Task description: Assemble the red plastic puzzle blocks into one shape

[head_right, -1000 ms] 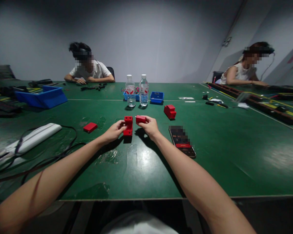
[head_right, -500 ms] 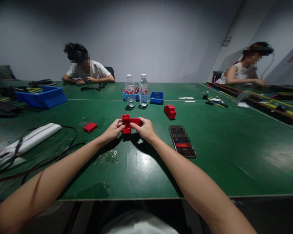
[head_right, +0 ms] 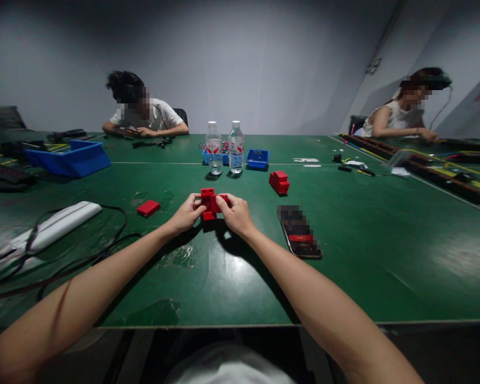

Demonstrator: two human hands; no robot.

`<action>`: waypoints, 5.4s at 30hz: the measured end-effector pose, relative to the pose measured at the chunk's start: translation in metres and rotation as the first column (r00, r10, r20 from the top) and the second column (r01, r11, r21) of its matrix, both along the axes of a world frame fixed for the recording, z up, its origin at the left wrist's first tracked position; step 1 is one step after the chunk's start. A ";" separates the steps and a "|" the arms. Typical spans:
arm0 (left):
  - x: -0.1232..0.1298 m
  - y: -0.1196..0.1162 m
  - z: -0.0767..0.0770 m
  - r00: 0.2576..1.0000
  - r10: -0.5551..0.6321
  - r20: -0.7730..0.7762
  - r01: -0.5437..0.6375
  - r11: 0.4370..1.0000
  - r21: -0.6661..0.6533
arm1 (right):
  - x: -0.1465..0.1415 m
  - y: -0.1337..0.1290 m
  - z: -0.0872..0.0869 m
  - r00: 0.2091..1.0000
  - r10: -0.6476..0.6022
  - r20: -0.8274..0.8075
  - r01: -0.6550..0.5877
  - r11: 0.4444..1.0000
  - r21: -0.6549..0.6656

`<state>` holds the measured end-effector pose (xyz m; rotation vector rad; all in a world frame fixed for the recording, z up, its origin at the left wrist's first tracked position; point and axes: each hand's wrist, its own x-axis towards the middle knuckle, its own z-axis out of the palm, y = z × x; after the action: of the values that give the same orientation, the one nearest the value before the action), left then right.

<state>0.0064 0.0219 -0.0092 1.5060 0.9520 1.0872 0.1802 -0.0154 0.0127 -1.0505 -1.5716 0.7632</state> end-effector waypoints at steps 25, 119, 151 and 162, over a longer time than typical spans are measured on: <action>0.001 -0.003 0.003 0.999 0.013 -0.029 -0.013 1.000 -0.002 | -0.001 -0.013 0.012 0.960 -0.237 0.151 0.195 0.948 0.252; 0.002 -0.007 0.011 0.986 -0.090 0.139 0.105 0.989 -0.100 | -0.002 0.008 -0.014 0.958 0.258 -0.121 -0.275 0.949 -0.153; 0.002 -0.010 0.010 0.987 -0.096 0.130 0.110 0.989 -0.104 | -0.003 0.007 -0.010 0.942 0.250 -0.224 -0.300 0.928 -0.223; -0.001 -0.007 0.009 0.957 0.092 -0.274 -0.033 0.977 0.210 | -0.003 0.004 -0.008 0.934 0.265 -0.240 -0.319 0.921 -0.223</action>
<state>0.0049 0.0147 0.0002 1.8466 1.1169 1.0573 0.1768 -0.0113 0.0050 -0.8931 -1.4929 1.2724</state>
